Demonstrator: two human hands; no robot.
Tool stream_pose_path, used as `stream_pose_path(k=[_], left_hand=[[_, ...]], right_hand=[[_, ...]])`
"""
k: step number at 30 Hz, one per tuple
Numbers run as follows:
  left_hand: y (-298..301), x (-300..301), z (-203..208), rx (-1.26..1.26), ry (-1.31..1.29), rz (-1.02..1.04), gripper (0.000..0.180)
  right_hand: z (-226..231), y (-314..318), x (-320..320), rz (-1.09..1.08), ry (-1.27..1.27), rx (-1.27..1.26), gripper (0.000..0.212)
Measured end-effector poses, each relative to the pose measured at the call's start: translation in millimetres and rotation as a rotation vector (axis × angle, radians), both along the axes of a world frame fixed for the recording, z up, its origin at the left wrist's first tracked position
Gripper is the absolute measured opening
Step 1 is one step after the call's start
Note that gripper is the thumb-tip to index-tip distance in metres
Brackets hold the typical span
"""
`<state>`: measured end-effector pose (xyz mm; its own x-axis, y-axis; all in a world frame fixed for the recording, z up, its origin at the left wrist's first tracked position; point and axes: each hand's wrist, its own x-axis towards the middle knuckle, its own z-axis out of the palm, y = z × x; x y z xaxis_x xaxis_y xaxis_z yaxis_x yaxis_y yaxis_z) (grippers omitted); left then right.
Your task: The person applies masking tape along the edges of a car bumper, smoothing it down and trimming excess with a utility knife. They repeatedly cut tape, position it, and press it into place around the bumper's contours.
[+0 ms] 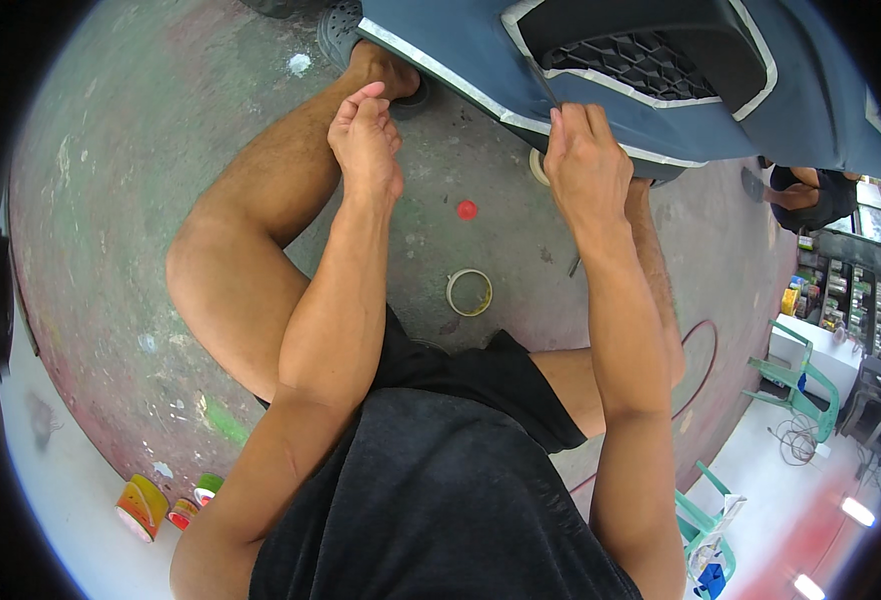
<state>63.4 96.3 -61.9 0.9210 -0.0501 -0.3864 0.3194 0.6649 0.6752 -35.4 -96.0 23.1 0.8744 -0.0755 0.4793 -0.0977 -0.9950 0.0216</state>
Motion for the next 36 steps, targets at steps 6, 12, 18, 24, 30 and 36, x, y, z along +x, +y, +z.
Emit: stream_pose_path(k=[6,12,18,24,30,36], left_hand=[[-2.7,0.7,-4.7,0.016,0.008,0.016,0.019],[-3.6,-3.0,-1.3,-0.007,0.014,0.016,0.02],[0.5,1.0,-4.0,-0.019,0.004,0.031,0.021],[-2.4,-2.7,-1.4,-0.009,0.02,0.02,0.022],[2.2,-1.7,0.0,-0.02,0.022,0.028,0.022],[-0.4,-2.3,0.0,-0.003,0.021,0.018,0.021]], right_hand=[[3.6,2.7,-7.2,0.005,-0.01,0.02,0.015],[7.9,1.6,1.2,0.023,-0.008,0.052,0.011],[1.8,4.5,-7.4,-0.023,0.004,0.025,0.015],[8.0,14.1,0.4,0.012,0.002,0.047,0.017],[2.0,7.9,0.2,-0.052,-0.004,0.036,0.014],[0.3,9.0,-12.3,-0.034,-0.022,0.046,0.015]])
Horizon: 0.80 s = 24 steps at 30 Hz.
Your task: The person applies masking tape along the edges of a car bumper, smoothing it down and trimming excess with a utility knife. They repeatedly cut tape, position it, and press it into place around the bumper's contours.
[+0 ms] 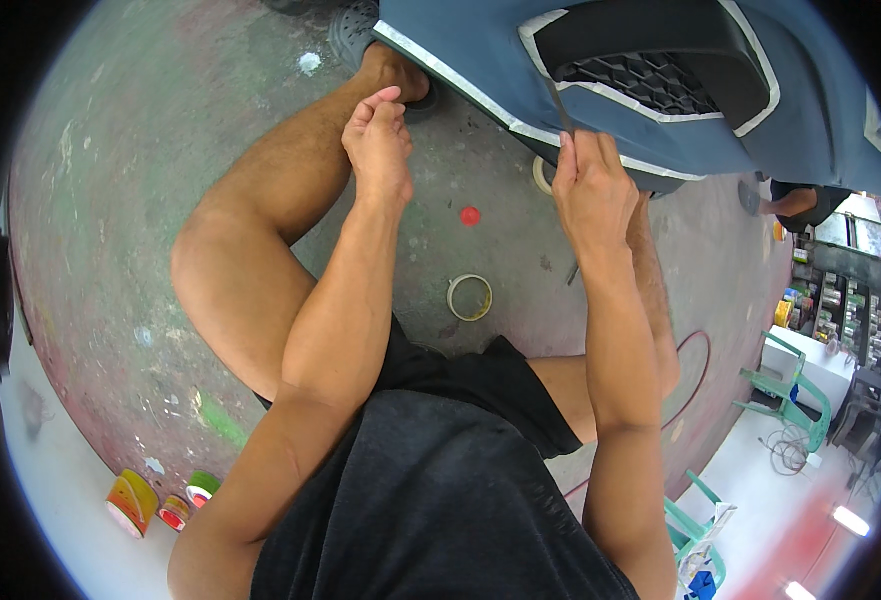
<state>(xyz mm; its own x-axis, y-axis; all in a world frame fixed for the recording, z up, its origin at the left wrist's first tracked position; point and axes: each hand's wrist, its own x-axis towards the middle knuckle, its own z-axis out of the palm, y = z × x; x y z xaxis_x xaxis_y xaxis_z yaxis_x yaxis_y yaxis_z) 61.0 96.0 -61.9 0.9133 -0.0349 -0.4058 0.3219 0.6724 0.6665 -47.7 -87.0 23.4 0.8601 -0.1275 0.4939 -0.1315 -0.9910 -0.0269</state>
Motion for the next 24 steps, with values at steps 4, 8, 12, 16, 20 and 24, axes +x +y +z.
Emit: stream_pose_path(k=[4,8,12,16,20,24], left_hand=[[-2.1,-2.8,-1.0,0.0,-0.003,-0.015,0.02],[-2.3,-0.1,-4.5,0.025,-0.011,-0.035,0.019],[-2.5,0.4,-2.7,0.008,-0.004,-0.002,0.021],[-2.3,-3.6,-2.5,0.012,-0.004,-0.013,0.021],[-2.3,-1.4,-2.9,0.001,-0.014,-0.012,0.021],[-2.1,-2.0,-0.9,0.011,-0.012,-0.025,0.021]], right_hand=[[0.2,0.1,8.1,0.052,-0.011,-0.012,0.016],[0.9,-7.7,11.9,0.042,0.01,-0.044,0.016],[1.0,-6.0,7.5,0.049,-0.015,-0.025,0.016],[6.0,4.3,13.4,0.047,-0.007,0.011,0.016],[5.8,-0.4,18.0,0.068,-0.007,-0.005,0.015],[4.5,0.6,19.2,0.051,-0.007,-0.016,0.015]])
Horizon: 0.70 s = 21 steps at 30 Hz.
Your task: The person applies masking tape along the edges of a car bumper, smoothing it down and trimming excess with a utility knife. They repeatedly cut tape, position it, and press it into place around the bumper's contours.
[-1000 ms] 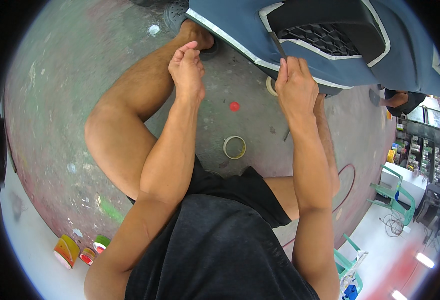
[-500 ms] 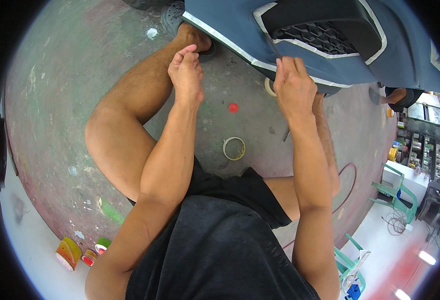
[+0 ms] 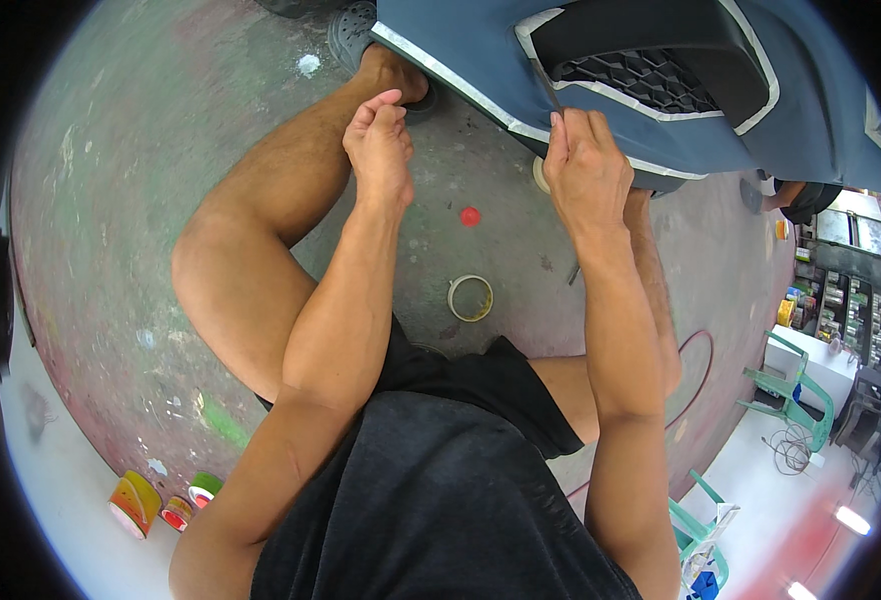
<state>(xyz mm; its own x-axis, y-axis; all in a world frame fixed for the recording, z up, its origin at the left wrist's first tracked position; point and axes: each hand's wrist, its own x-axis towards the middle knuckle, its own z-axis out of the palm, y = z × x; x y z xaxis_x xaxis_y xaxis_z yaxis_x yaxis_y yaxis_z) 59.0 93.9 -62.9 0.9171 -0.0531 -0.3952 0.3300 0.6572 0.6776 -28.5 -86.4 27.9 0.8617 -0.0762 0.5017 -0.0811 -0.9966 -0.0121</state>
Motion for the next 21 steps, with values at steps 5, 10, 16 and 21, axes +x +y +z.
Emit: stream_pose_path(k=[5,10,16,21], left_hand=[[-5.5,-1.5,-7.6,0.015,-0.003,-0.027,0.02],[-9.3,-4.5,-6.8,0.048,0.002,-0.045,0.019],[1.2,-1.0,-9.8,0.084,-0.032,-0.034,0.022],[-20.0,-16.2,0.3,0.308,-0.338,-0.038,0.026]], right_hand=[[9.1,11.9,1.0,-0.063,0.067,-0.016,0.014],[46.0,35.1,9.4,-0.119,0.211,-0.1,0.012],[82.5,44.0,-28.7,-0.063,0.102,0.129,0.017],[25.8,-9.0,-97.3,-0.272,0.618,0.632,0.025]])
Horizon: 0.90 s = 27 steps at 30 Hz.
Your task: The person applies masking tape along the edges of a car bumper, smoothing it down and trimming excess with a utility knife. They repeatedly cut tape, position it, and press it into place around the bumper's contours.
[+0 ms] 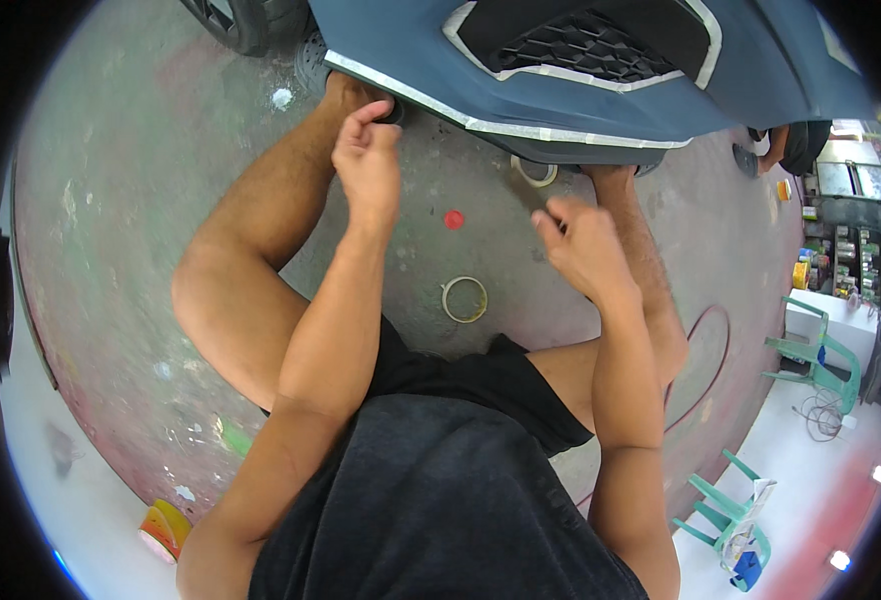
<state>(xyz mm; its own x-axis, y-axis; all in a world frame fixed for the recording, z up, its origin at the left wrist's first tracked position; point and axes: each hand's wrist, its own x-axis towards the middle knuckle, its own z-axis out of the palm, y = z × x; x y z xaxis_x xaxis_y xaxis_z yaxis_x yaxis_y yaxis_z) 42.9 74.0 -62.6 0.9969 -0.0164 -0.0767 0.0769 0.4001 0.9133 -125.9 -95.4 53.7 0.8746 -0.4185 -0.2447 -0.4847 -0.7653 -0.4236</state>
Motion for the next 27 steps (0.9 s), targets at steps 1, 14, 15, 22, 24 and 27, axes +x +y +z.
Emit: stream_pose_path(k=[1,14,15,22,24,27], left_hand=[[-7.6,-7.8,6.1,0.035,-0.086,-0.071,0.03],[-86.0,-41.1,44.2,-0.223,-0.379,-0.31,0.042],[-92.9,-42.8,44.1,-0.224,-0.37,-0.327,0.043],[-73.9,-52.1,57.4,-0.187,-0.286,-0.427,0.045],[-58.8,-45.2,55.5,-0.13,-0.311,-0.398,0.046],[-49.3,-30.4,62.9,-0.06,-0.399,-0.374,0.047]], right_hand=[[-34.6,-23.9,-14.7,0.039,0.118,0.065,0.023],[-104.4,-102.0,-7.6,0.031,0.214,0.008,0.043],[-85.5,-119.1,-12.3,0.07,0.136,-0.192,0.041],[-156.4,-281.5,-58.3,-0.602,0.021,-0.332,0.037],[-181.2,-283.3,-38.4,-0.55,0.067,-0.414,0.039],[-204.6,-268.4,22.7,-0.25,-0.072,-0.66,0.042]])
